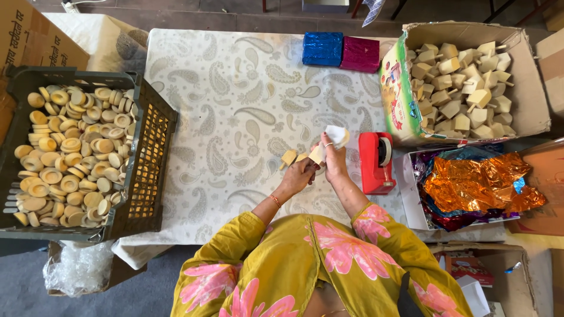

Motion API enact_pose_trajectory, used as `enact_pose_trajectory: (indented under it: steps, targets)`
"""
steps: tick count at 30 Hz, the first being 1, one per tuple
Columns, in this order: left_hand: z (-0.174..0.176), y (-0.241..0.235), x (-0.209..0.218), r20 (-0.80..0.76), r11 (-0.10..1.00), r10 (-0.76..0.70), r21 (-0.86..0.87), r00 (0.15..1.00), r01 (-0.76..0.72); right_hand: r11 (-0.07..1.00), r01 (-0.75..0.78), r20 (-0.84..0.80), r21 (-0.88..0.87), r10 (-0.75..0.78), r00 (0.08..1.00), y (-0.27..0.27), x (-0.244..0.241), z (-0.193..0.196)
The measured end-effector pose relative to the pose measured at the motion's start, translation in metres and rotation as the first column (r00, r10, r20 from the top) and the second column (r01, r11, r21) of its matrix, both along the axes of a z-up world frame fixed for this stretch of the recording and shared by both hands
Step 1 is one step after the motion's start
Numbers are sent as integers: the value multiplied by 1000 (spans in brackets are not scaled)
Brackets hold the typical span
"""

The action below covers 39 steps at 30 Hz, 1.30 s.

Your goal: The person is wrapping small items in blue foil and organizing them into boxes.

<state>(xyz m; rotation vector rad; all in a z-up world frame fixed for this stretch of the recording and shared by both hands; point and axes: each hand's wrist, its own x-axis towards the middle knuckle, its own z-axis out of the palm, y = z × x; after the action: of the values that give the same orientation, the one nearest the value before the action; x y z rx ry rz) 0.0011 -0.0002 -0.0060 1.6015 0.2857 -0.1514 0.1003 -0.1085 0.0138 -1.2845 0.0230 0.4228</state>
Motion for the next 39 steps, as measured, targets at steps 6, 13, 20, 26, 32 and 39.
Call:
enact_pose_trajectory:
  steps: [6,13,20,26,32,39]
  targets:
    - [-7,1,-6,7,996,-58,72,998,58,991,1,-344,133,45,938,-14,21,-16]
    - [-79,30,4,-6,997,-72,0,997,72,995,96,-317,10,-88,944,-53,36,-135]
    - [-126,83,8,-175,898,356,337,918,-284,932,-133,-406,-338,-17,914,-80,16,-157]
    - [-136,76,0,-263,798,390,574,882,-183,912,-186,-376,-367,38,926,-80,13,-153]
    - [-135,79,-6,-327,807,400,569,856,-159,911,-196,-343,-363,65,937,-82,15,-162]
    - [-115,112,-52,-203,772,497,547,843,-323,913,-207,-337,-353,82,938,-86,22,-177]
